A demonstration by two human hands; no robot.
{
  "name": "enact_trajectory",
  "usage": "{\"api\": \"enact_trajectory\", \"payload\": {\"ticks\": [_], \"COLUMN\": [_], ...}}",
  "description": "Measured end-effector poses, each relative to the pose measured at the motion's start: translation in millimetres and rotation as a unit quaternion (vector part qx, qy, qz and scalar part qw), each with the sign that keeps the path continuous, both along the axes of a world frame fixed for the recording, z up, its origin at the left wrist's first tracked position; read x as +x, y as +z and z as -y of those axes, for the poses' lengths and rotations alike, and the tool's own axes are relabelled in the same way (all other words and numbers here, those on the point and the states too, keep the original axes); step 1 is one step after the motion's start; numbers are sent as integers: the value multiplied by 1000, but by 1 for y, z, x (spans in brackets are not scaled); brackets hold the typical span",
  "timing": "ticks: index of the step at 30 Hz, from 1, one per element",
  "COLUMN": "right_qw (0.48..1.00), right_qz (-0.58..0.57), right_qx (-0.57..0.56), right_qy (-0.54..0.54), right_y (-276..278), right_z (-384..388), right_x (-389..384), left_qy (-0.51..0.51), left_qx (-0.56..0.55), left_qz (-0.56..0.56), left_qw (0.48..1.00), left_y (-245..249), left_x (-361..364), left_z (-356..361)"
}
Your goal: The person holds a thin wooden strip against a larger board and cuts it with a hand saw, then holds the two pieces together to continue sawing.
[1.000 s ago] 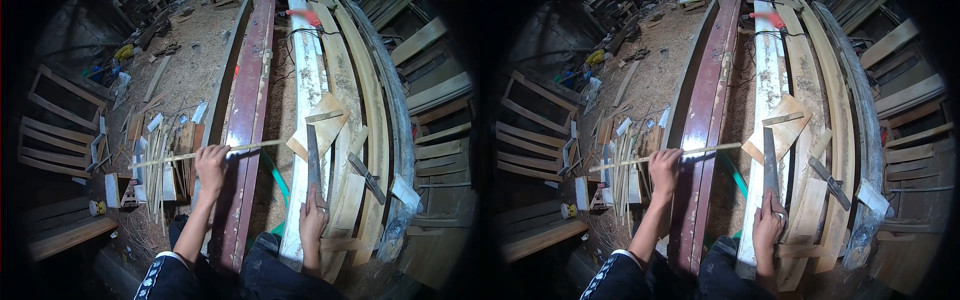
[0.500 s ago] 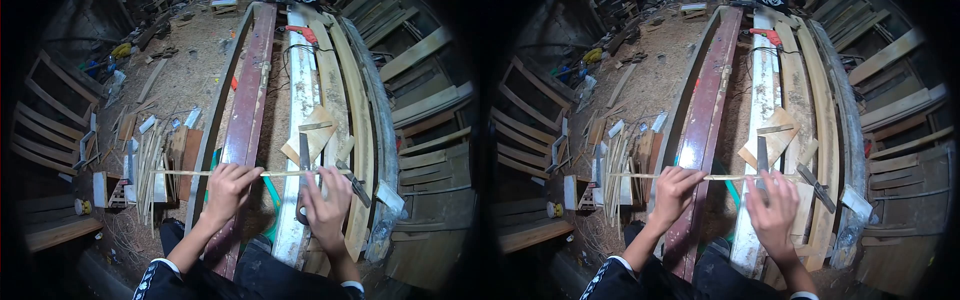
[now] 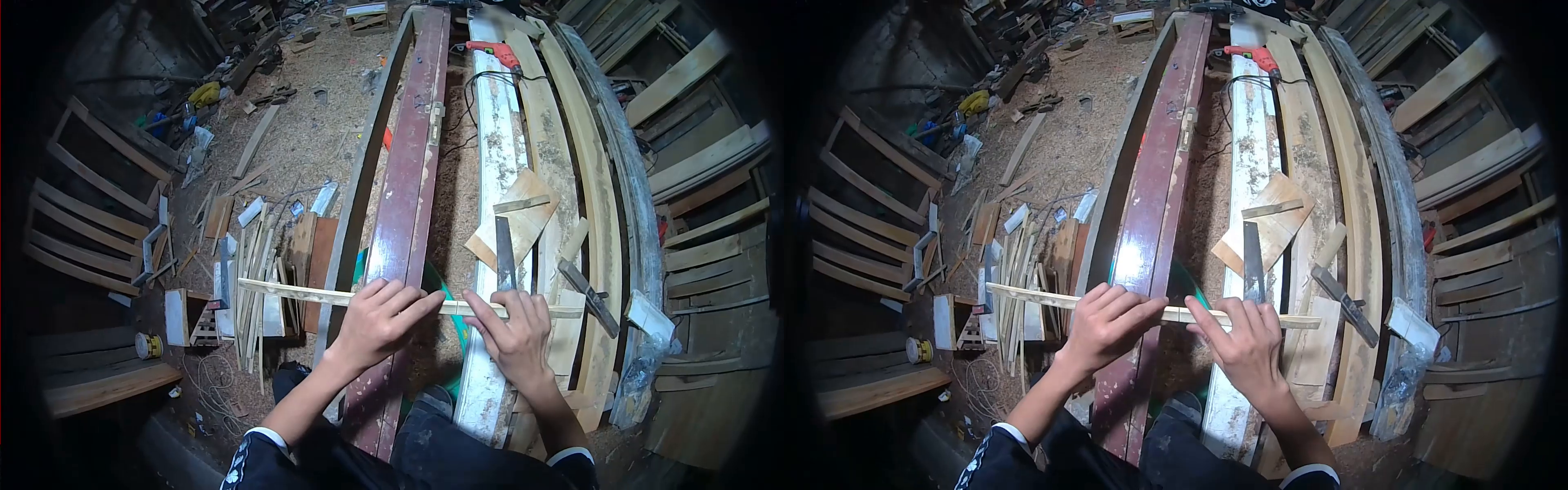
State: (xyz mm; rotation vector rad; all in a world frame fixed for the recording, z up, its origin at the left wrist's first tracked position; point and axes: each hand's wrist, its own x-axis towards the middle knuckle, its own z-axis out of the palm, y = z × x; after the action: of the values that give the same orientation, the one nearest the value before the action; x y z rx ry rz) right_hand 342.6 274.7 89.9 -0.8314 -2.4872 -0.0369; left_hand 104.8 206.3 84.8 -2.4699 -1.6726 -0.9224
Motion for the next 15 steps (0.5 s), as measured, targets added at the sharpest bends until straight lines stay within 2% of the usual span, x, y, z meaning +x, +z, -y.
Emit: {"api": "enact_trajectory", "payload": {"ticks": [7,15], "right_qw": [996,995], "right_qz": [6,-17], "right_qx": [92,92], "right_qy": [4,-16], "right_y": [-24,-43], "right_z": [-13,-16], "right_x": [11,10], "left_qy": [-4,24], "left_qx": [47,71], "left_qz": [-63,-58], "left_qw": [997,995], "left_y": [-21,-33], "left_x": [9,15], "left_z": [-11,-18]}}
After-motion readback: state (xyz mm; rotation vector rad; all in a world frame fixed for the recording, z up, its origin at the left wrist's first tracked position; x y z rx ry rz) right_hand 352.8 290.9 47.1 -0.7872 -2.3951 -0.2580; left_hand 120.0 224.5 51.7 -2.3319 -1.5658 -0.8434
